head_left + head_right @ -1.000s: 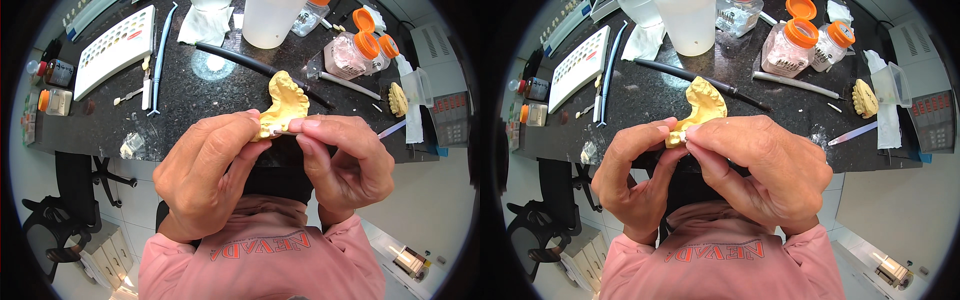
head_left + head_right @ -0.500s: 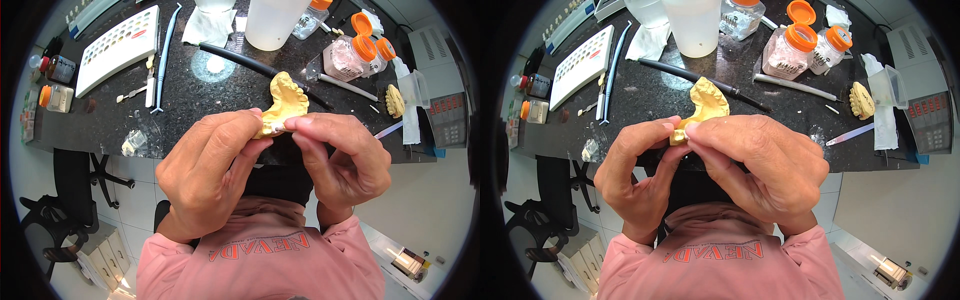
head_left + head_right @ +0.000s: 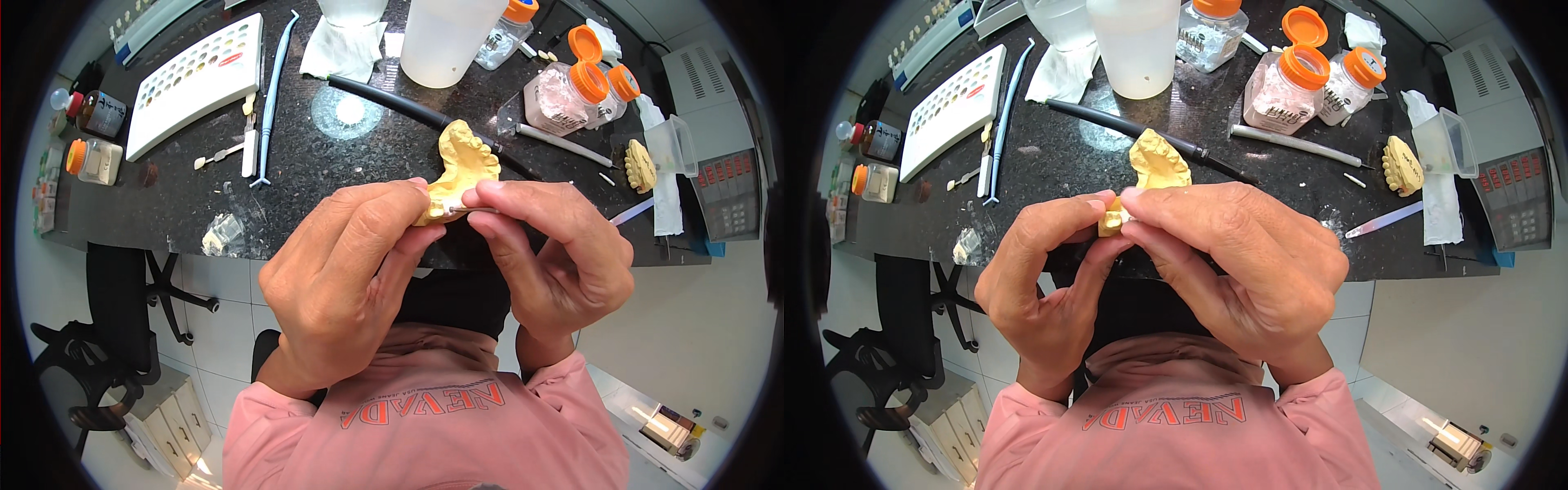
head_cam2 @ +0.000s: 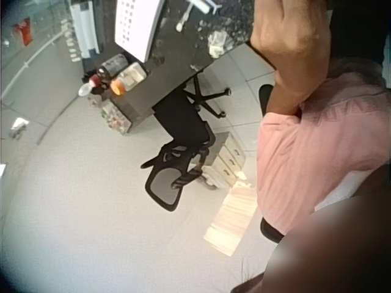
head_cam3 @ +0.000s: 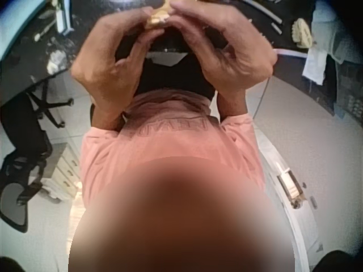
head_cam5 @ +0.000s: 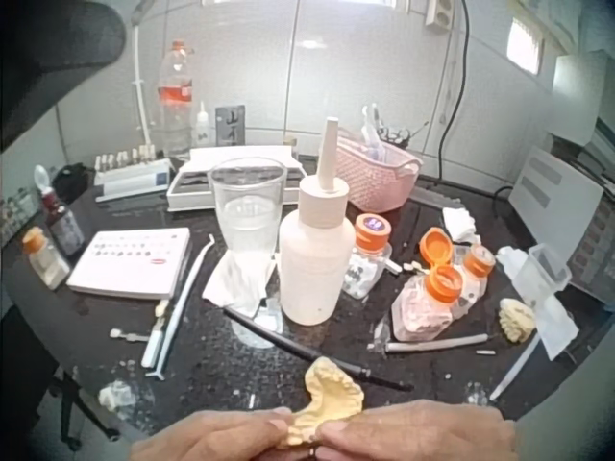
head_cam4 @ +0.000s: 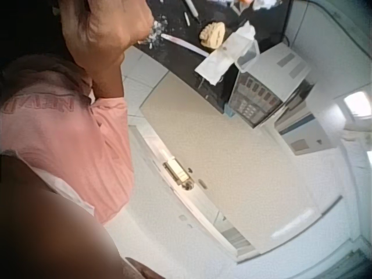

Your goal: Applying and sculpting dental composite material onto a tooth of a dental cast model.

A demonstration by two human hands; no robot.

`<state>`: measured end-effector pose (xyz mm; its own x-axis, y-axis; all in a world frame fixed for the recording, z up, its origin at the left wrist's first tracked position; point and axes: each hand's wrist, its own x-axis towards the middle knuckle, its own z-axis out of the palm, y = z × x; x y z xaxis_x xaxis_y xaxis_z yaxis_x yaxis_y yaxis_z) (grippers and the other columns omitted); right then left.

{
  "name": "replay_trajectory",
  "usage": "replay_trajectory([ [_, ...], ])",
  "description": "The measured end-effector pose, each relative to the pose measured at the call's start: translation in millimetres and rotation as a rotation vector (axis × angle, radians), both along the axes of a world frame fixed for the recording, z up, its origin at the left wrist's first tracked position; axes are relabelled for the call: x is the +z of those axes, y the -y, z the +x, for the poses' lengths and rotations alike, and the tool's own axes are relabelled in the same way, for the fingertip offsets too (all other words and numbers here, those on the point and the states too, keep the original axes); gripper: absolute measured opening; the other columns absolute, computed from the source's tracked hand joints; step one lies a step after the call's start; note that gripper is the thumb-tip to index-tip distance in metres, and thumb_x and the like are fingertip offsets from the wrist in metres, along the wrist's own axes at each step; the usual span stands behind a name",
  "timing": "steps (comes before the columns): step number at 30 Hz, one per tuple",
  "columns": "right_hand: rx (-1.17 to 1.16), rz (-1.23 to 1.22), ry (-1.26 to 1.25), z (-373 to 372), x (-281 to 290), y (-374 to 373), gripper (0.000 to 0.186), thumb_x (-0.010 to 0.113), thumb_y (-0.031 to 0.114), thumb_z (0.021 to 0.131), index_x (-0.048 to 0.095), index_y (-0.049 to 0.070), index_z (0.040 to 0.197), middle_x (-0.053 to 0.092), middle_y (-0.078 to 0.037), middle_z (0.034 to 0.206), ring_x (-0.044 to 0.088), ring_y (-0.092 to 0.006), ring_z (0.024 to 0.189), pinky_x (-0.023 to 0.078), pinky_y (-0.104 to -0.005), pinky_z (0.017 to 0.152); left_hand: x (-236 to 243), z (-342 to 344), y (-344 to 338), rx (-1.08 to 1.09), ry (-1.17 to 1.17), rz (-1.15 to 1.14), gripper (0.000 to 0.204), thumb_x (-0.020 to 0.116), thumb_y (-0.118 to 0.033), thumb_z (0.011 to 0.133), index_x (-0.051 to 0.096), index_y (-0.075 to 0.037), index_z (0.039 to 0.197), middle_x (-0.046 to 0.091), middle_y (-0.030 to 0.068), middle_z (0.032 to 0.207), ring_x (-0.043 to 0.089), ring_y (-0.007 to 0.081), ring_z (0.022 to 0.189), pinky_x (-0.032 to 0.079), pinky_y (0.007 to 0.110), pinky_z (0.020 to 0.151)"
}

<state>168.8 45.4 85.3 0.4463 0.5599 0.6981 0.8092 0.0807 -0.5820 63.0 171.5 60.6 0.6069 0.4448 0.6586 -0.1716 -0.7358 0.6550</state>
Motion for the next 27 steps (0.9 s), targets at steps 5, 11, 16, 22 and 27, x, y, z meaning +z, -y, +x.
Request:
replay_trajectory([
  [5, -0.025, -0.024, 0.031, 2.3, 0.5, 4.9, 0.030, 0.077, 0.001, 0.076, 0.066, -0.007, 0.103, 0.071, -0.017, 0.086, 0.069, -0.0212, 0.078, 0.055, -0.0281, 0.070, 4.3, -0.2, 3.0, -0.023, -0.017, -0.019, 0.025, 0.078, 0.000, 0.070, 0.065, -0.001, 0.092, 0.067, 0.0111, 0.084, 0.067, 0.0254, 0.074, 0.054, 0.032, 0.064],
  [11, -0.383, -0.080, -0.034, 23.4, 31.9, 42.9, 0.026, 0.069, 0.007, 0.087, 0.064, -0.006, 0.109, 0.070, -0.015, 0.092, 0.068, -0.0162, 0.080, 0.054, -0.0246, 0.067, 6.8, -3.1, 3.1, 0.002, -0.058, -0.027, 0.029, 0.081, -0.001, 0.067, 0.065, -0.001, 0.092, 0.068, 0.0108, 0.086, 0.067, 0.0257, 0.076, 0.054, 0.033, 0.066],
  [16, -0.140, -0.398, 0.307, 53.0, 37.5, 30.7, 0.023, 0.070, 0.000, 0.080, 0.067, 0.002, 0.103, 0.071, -0.009, 0.087, 0.069, -0.0187, 0.074, 0.053, -0.0264, 0.062, 8.4, -3.2, 3.0, 0.007, -0.083, 0.035, 0.030, 0.082, -0.004, 0.066, 0.063, -0.003, 0.090, 0.066, 0.0092, 0.085, 0.065, 0.0248, 0.075, 0.052, 0.033, 0.065],
  [22, -0.023, -0.712, 0.570, 52.1, 39.8, -7.1, 0.013, 0.063, 0.005, 0.079, 0.058, -0.001, 0.089, 0.060, -0.011, 0.075, 0.065, -0.0272, 0.073, 0.051, -0.0354, 0.064, 11.6, -4.0, 1.9, -0.008, -0.087, 0.052, 0.031, 0.082, -0.008, 0.067, 0.061, -0.003, 0.089, 0.064, 0.0076, 0.084, 0.062, 0.0250, 0.075, 0.051, 0.034, 0.065],
  [27, -0.109, -0.643, 0.570, 44.6, 45.7, 0.3, 0.022, 0.066, 0.003, 0.078, 0.062, 0.002, 0.099, 0.063, -0.010, 0.083, 0.065, -0.0251, 0.073, 0.051, -0.0337, 0.065, 13.7, -8.2, 0.8, -0.026, -0.097, 0.080, 0.032, 0.084, -0.004, 0.066, 0.062, -0.001, 0.089, 0.066, 0.0075, 0.086, 0.062, 0.0187, 0.073, 0.051, 0.028, 0.066],
])
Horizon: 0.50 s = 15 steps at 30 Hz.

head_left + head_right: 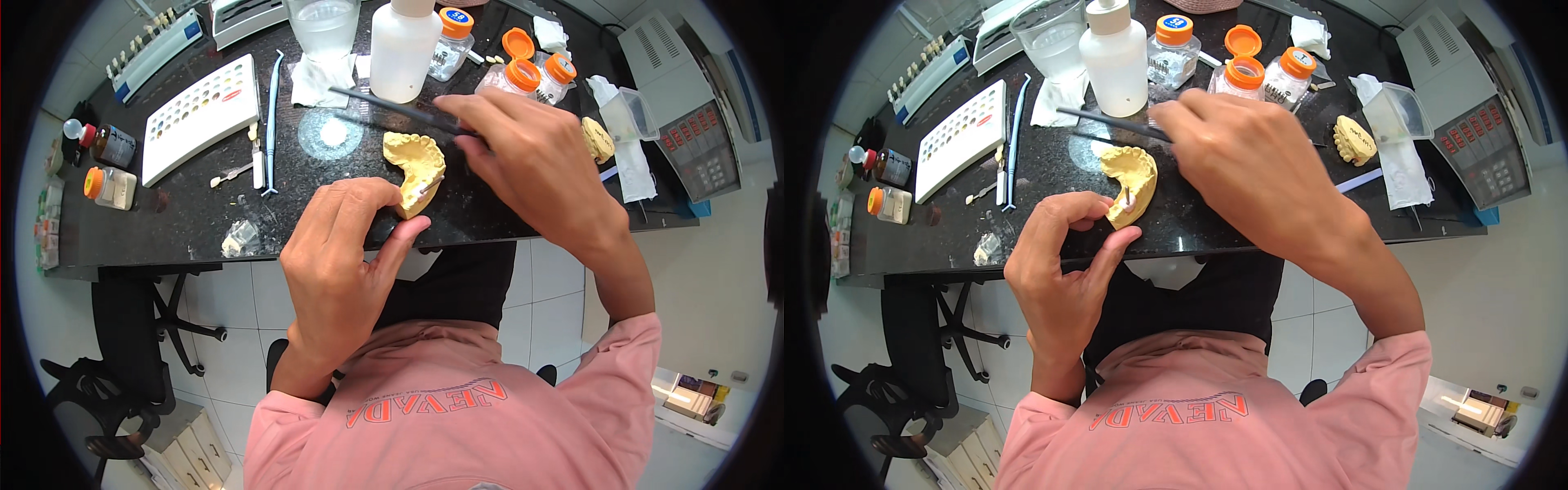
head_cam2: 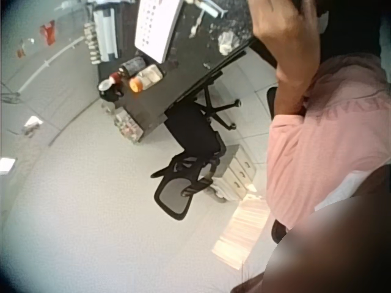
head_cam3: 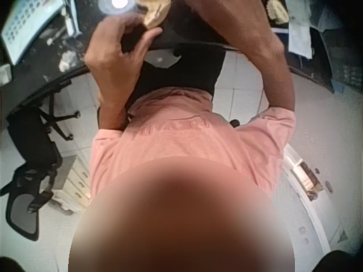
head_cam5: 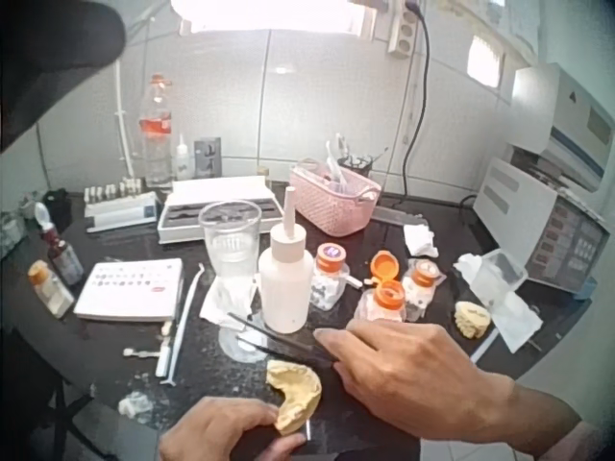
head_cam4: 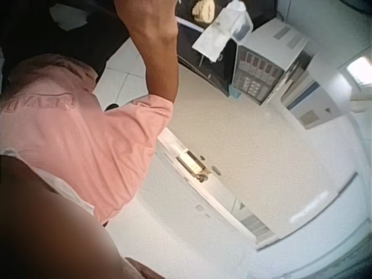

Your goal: Applying and sculpting dental composite material onto a tooth of a dental cast model.

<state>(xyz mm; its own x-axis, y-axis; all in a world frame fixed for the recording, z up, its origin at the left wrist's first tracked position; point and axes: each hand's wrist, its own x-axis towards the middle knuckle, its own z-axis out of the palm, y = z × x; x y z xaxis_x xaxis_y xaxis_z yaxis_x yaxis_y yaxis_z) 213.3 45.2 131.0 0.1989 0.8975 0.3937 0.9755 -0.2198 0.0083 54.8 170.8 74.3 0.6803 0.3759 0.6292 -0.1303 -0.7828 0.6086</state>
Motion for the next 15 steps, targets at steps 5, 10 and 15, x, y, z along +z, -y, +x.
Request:
replay_trajectory([
  [5, -0.077, 0.253, -0.308, -8.7, 18.0, 39.2, 0.027, 0.063, -0.009, 0.077, 0.059, -0.002, 0.103, 0.056, -0.006, 0.082, 0.060, -0.0117, 0.074, 0.049, -0.0213, 0.068, 9.8, -4.4, -8.3, -0.015, -0.057, 0.006, 0.051, 0.087, -0.015, 0.063, 0.061, -0.003, 0.106, 0.065, 0.0104, 0.104, 0.063, 0.0216, 0.090, 0.051, 0.030, 0.072],
  [10, 0.014, 0.744, -0.742, -18.3, -9.8, 64.2, 0.018, 0.061, -0.005, 0.081, 0.051, -0.002, 0.096, 0.058, -0.011, 0.082, 0.062, -0.0161, 0.073, 0.051, -0.0252, 0.063, 24.2, 13.1, -21.4, -0.144, -0.169, 0.091, 0.088, 0.089, -0.023, 0.055, 0.052, -0.005, 0.132, 0.058, 0.0138, 0.127, 0.057, 0.0321, 0.115, 0.047, 0.038, 0.095],
  [15, 0.210, 0.890, -0.746, -38.6, -22.6, 65.4, 0.021, 0.063, -0.002, 0.084, 0.049, -0.002, 0.099, 0.059, -0.016, 0.081, 0.058, -0.0152, 0.065, 0.051, -0.0251, 0.061, 28.4, 20.8, -25.9, -0.240, -0.275, 0.035, 0.082, 0.082, -0.004, 0.057, 0.051, -0.004, 0.133, 0.057, 0.0162, 0.127, 0.056, 0.0335, 0.115, 0.045, 0.038, 0.098],
])
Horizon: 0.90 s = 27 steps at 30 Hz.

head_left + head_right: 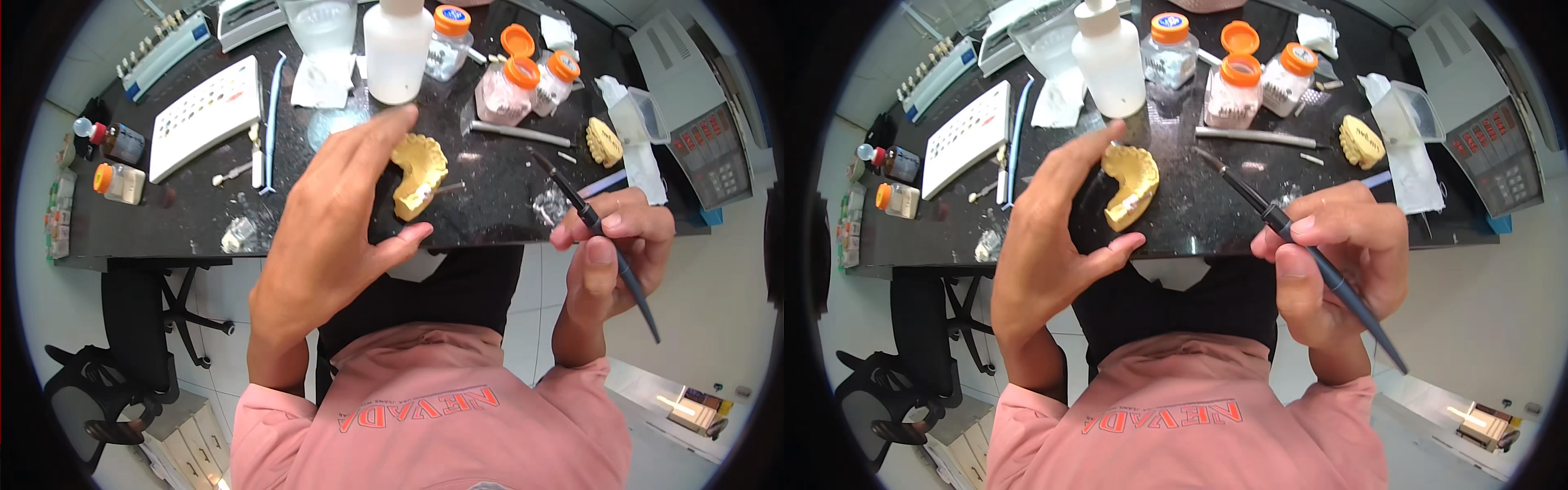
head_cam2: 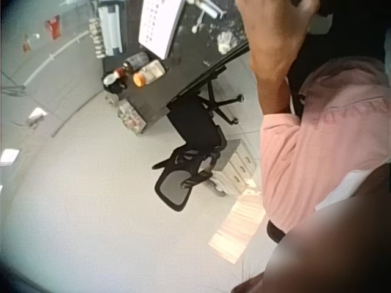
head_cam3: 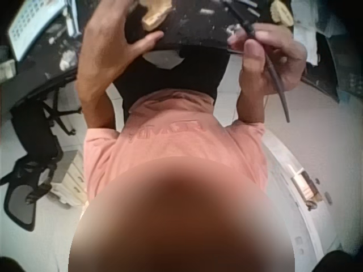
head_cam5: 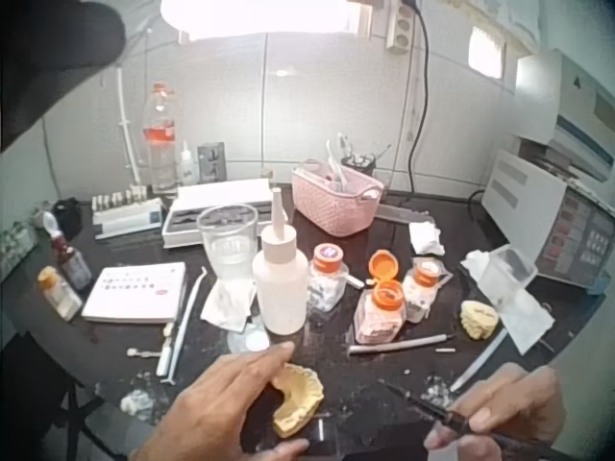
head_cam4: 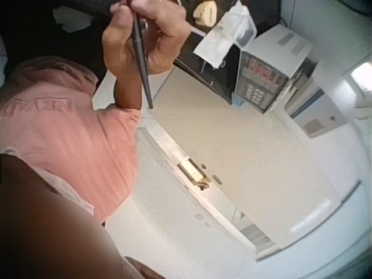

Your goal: Applying and sculpting dental composite material onto a tooth of a dental cast model.

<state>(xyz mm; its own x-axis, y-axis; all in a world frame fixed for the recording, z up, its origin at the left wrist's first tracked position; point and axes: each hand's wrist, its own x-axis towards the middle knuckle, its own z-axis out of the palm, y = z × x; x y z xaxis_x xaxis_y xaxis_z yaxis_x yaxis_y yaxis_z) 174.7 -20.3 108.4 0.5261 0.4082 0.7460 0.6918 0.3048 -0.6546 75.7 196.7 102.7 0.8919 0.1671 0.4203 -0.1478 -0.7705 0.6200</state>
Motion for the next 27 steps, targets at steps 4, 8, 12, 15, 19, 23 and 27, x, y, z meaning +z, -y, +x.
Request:
replay_trajectory([
  [4, -0.052, -0.085, 0.103, 21.6, 30.0, -9.1, 0.018, 0.062, 0.010, 0.091, 0.060, -0.004, 0.102, 0.060, -0.012, 0.085, 0.056, -0.0114, 0.062, 0.046, -0.0208, 0.056, 2.2, -4.9, 1.4, 0.001, -0.042, -0.042, 0.077, 0.079, 0.000, 0.059, 0.052, -0.005, 0.132, 0.057, 0.0151, 0.119, 0.059, 0.0324, 0.106, 0.047, 0.037, 0.093],
  [8, -0.083, -0.269, 0.139, 57.6, 99.7, -48.7, 0.028, 0.053, 0.022, 0.094, 0.065, -0.001, 0.105, 0.061, -0.010, 0.083, 0.050, -0.0085, 0.060, 0.036, -0.0202, 0.050, 3.0, -11.0, 1.5, 0.055, -0.001, -0.143, 0.077, 0.079, 0.001, 0.060, 0.052, -0.005, 0.132, 0.055, 0.0130, 0.118, 0.060, 0.0261, 0.103, 0.051, 0.034, 0.089],
  [12, -0.137, -0.607, 0.304, 86.2, 140.1, -129.2, 0.027, 0.062, 0.025, 0.091, 0.069, 0.001, 0.102, 0.067, -0.010, 0.083, 0.059, -0.0125, 0.068, 0.045, -0.0237, 0.060, 1.8, -22.5, 3.7, 0.129, 0.036, -0.345, 0.074, 0.077, 0.007, 0.063, 0.052, -0.005, 0.132, 0.045, 0.0102, 0.121, 0.057, 0.0205, 0.105, 0.056, 0.031, 0.086],
  [15, -0.049, -0.824, 0.263, 100.6, 154.3, -172.0, 0.025, 0.070, 0.023, 0.088, 0.072, 0.001, 0.100, 0.071, -0.012, 0.086, 0.066, -0.0179, 0.074, 0.054, -0.0286, 0.068, 0.5, -30.7, 0.8, 0.153, 0.058, -0.465, 0.068, 0.075, 0.012, 0.064, 0.052, -0.004, 0.126, 0.039, 0.0098, 0.124, 0.055, 0.0191, 0.110, 0.056, 0.030, 0.089],
  [19, -0.050, -1.151, 0.109, 105.5, 144.6, -215.7, 0.024, 0.071, 0.019, 0.087, 0.071, -0.003, 0.097, 0.070, -0.012, 0.084, 0.066, -0.0173, 0.075, 0.053, -0.0280, 0.067, -3.4, -39.7, -6.4, 0.144, 0.095, -0.535, 0.071, 0.073, 0.014, 0.066, 0.048, -0.005, 0.130, 0.038, 0.0103, 0.128, 0.057, 0.0205, 0.112, 0.056, 0.030, 0.090],
  [23, 0.038, -0.946, 0.225, 107.0, 147.8, -209.0, 0.022, 0.070, 0.017, 0.088, 0.071, -0.002, 0.098, 0.070, -0.013, 0.085, 0.066, -0.0174, 0.073, 0.052, -0.0272, 0.069, -4.2, -44.8, -11.7, 0.132, 0.132, -0.626, 0.073, 0.073, 0.014, 0.069, 0.044, -0.003, 0.134, 0.036, 0.0103, 0.131, 0.061, 0.0193, 0.106, 0.056, 0.028, 0.088],
  [27, -0.194, -0.713, 0.364, 54.0, 156.1, -146.4, 0.024, 0.068, 0.019, 0.089, 0.066, 0.000, 0.103, 0.069, -0.011, 0.087, 0.063, -0.0145, 0.074, 0.049, -0.0252, 0.067, -5.7, -47.5, -22.5, 0.217, 0.228, -0.652, 0.073, 0.075, 0.013, 0.067, 0.047, -0.003, 0.133, 0.038, 0.0129, 0.128, 0.061, 0.0190, 0.103, 0.059, 0.026, 0.079],
])
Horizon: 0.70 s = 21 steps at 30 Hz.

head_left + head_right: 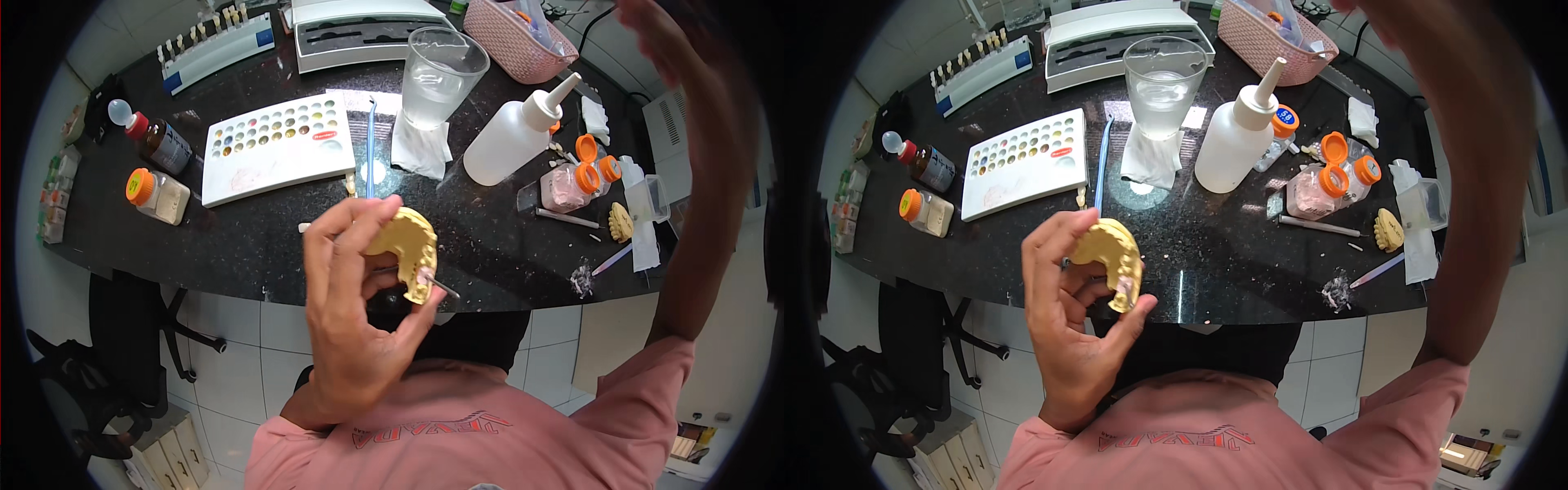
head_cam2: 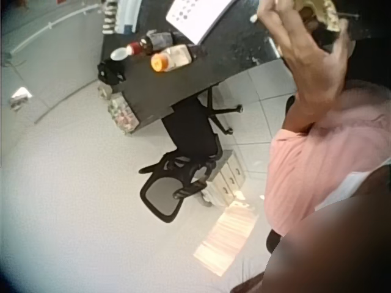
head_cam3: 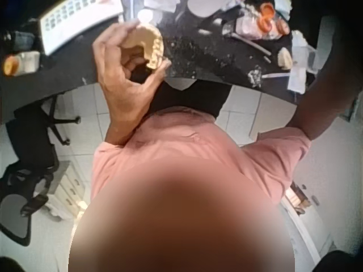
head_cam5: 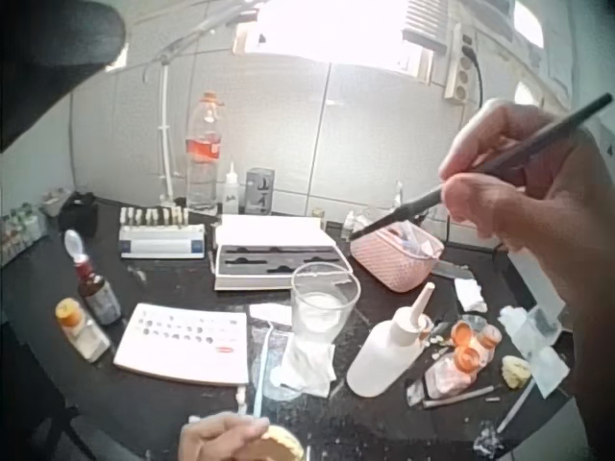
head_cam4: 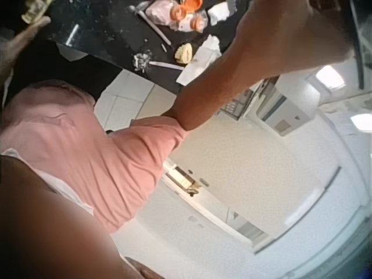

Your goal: Applying and sculpting dental composite material onto a tooth of a dental cast model.

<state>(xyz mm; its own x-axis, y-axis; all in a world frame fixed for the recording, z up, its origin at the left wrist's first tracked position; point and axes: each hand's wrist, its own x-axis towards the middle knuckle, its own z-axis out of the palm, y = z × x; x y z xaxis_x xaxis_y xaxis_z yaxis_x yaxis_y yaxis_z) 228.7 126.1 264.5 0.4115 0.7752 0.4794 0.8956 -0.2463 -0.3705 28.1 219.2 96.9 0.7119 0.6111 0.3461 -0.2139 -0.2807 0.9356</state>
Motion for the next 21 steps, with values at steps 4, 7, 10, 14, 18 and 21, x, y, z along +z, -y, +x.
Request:
replay_trajectory([
  [4, 0.272, 0.135, -0.184, -26.7, -57.4, 37.4, 0.022, 0.071, 0.013, 0.085, 0.058, 0.002, 0.099, 0.065, -0.009, 0.087, 0.060, -0.0072, 0.070, 0.043, -0.0179, 0.055, -7.4, -6.4, -15.3, 0.102, 0.034, -0.094, 0.072, 0.077, 0.011, 0.069, 0.046, 0.000, 0.132, 0.039, 0.0109, 0.129, 0.059, 0.0167, 0.104, 0.057, 0.025, 0.081],
  [7, 0.141, 0.035, -0.075, -40.3, -106.7, 26.5, 0.018, 0.074, 0.005, 0.080, 0.061, 0.002, 0.093, 0.065, -0.007, 0.081, 0.063, -0.0100, 0.064, 0.048, -0.0213, 0.054, -5.2, -5.4, -15.8, 0.087, 0.019, -0.133, 0.074, 0.077, 0.010, 0.069, 0.043, 0.001, 0.133, 0.044, 0.0105, 0.130, 0.061, 0.0166, 0.102, 0.055, 0.026, 0.085],
  [10, 0.136, 0.011, 0.016, -33.0, -126.1, 14.2, 0.015, 0.072, 0.003, 0.079, 0.063, 0.004, 0.091, 0.065, -0.006, 0.077, 0.063, -0.0119, 0.060, 0.049, -0.0233, 0.053, -4.6, -6.0, -11.0, 0.045, 0.001, -0.135, 0.076, 0.077, 0.009, 0.070, 0.040, 0.001, 0.136, 0.047, 0.0106, 0.131, 0.061, 0.0162, 0.102, 0.053, 0.027, 0.089],
  [14, 0.154, -0.072, 0.052, -27.6, -129.8, 23.1, 0.015, 0.071, 0.008, 0.081, 0.063, 0.003, 0.092, 0.066, -0.005, 0.077, 0.063, -0.0105, 0.060, 0.049, -0.0248, 0.053, 0.4, -3.8, -1.9, 0.010, 0.009, -0.085, 0.077, 0.077, 0.008, 0.070, 0.040, 0.001, 0.137, 0.047, 0.0112, 0.133, 0.059, 0.0150, 0.104, 0.053, 0.026, 0.088],
  [18, 0.082, -0.075, -0.237, -42.3, -118.9, 60.0, 0.017, 0.069, 0.011, 0.083, 0.062, 0.002, 0.097, 0.067, -0.009, 0.083, 0.064, -0.0114, 0.064, 0.050, -0.0248, 0.053, -5.5, 1.0, 4.8, -0.024, -0.009, -0.053, 0.077, 0.077, 0.009, 0.070, 0.040, 0.000, 0.137, 0.045, 0.0108, 0.134, 0.060, 0.0149, 0.102, 0.054, 0.025, 0.087],
  [21, 0.185, 0.446, -0.416, -58.9, -137.7, 90.5, 0.016, 0.063, 0.016, 0.089, 0.062, 0.003, 0.099, 0.063, -0.013, 0.084, 0.063, -0.0140, 0.063, 0.050, -0.0242, 0.052, -7.3, 3.4, 13.3, -0.056, -0.039, -0.039, 0.076, 0.075, 0.011, 0.070, 0.041, 0.000, 0.137, 0.044, 0.0104, 0.134, 0.061, 0.0151, 0.102, 0.055, 0.025, 0.086],
])
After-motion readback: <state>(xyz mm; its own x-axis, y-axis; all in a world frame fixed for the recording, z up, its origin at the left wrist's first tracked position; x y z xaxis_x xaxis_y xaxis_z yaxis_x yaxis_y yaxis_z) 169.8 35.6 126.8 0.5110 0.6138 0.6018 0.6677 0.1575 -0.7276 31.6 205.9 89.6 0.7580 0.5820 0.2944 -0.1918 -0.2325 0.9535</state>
